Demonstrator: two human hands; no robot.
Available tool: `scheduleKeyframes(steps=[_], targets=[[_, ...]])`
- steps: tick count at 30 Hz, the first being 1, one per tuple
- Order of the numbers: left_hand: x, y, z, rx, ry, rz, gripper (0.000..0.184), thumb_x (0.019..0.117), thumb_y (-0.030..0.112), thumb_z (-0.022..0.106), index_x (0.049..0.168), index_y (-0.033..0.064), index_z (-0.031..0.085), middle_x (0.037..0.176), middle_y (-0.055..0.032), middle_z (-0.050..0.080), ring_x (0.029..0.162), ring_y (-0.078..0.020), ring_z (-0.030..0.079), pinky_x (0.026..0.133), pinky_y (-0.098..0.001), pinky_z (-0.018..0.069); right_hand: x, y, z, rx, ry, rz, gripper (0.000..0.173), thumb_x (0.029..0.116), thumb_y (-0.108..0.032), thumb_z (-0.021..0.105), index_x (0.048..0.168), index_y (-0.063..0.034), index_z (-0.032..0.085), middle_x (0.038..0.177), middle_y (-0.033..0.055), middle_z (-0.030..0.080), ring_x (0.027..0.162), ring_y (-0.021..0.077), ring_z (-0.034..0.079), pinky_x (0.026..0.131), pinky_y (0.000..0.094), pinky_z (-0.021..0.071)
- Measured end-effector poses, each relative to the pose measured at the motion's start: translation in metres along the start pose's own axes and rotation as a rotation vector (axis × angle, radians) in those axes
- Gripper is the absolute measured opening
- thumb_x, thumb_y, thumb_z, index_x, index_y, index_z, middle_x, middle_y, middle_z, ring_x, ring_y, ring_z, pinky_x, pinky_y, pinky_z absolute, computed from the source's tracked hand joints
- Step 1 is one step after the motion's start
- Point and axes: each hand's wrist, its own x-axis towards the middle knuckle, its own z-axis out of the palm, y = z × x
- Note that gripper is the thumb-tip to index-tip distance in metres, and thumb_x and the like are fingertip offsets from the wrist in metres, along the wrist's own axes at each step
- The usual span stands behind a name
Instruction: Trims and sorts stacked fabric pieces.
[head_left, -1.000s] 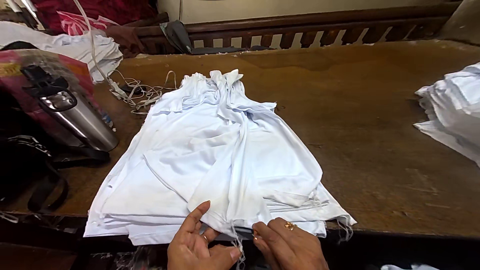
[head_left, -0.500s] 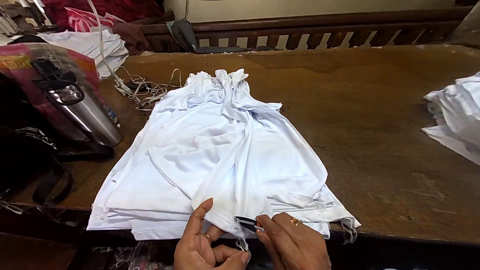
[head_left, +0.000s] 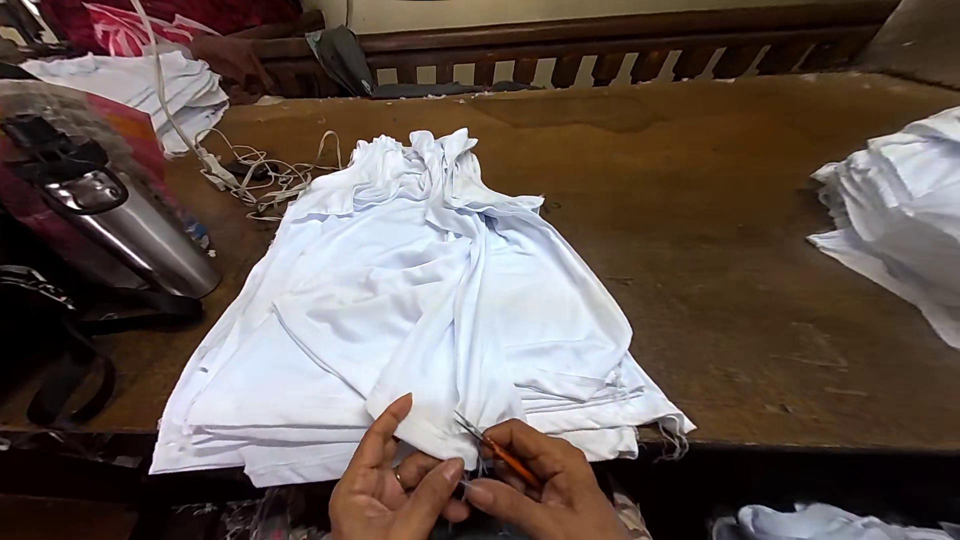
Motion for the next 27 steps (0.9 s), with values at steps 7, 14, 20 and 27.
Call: scheduleKeyframes(steps=[7,14,20,27], targets=[[0.002,-0.011,-0.012,0.086,-0.1,0.087,0.029,0.0864,-0.013,0.068,0.113,-0.0052,0.073,0.107,-0.0132,0.072,0.078,-0.0184,0.073,0.064,-0.0329,0.0652,-0.002,-0.001,-0.001,-0.056,0.003,-0.154,0.007,0.0925,0.0,0.069,0.097,0.0052,0.069,0.08,0.008,0.07,0.07,0.004,0.063,0.063,0.0174,0.0531],[0.003,-0.007,-0.005,-0.01,-0.072,-0.011,0.057,0.0747,-0.013,0.08,0.127,-0.0138,0.057,0.117,-0.0211,0.069,0.086,-0.0274,0.076,0.072,-0.041,0.0672,-0.014,-0.019,-0.001,-0.679,-0.06,-0.453,0.016,0.0995,-0.015,0.059,0.099,-0.0027,0.069,0.074,0.0097,0.064,0.065,0.0191,0.061,0.055,0.0302,0.0482],[0.004,-0.004,-0.004,-0.013,-0.055,-0.033,0.067,0.0682,-0.019,0.079,0.129,-0.0132,0.051,0.124,-0.0209,0.067,0.088,-0.0271,0.076,0.071,-0.04,0.0675,-0.016,-0.015,-0.001,-0.766,-0.093,-0.49,0.028,0.1053,-0.029,0.054,0.1,-0.0039,0.066,0.077,0.0096,0.062,0.066,0.0208,0.06,0.056,0.0313,0.0485],[0.003,0.006,-0.006,-0.085,-0.022,-0.086,0.07,0.066,-0.019,0.081,0.13,-0.0127,0.053,0.123,-0.0221,0.066,0.094,-0.0291,0.075,0.072,-0.0414,0.0673,-0.012,-0.007,-0.031,-1.094,0.091,-0.484,0.04,0.1091,-0.037,0.045,0.119,-0.0064,0.068,0.083,0.0086,0.061,0.073,0.0197,0.059,0.059,0.0296,0.0477]])
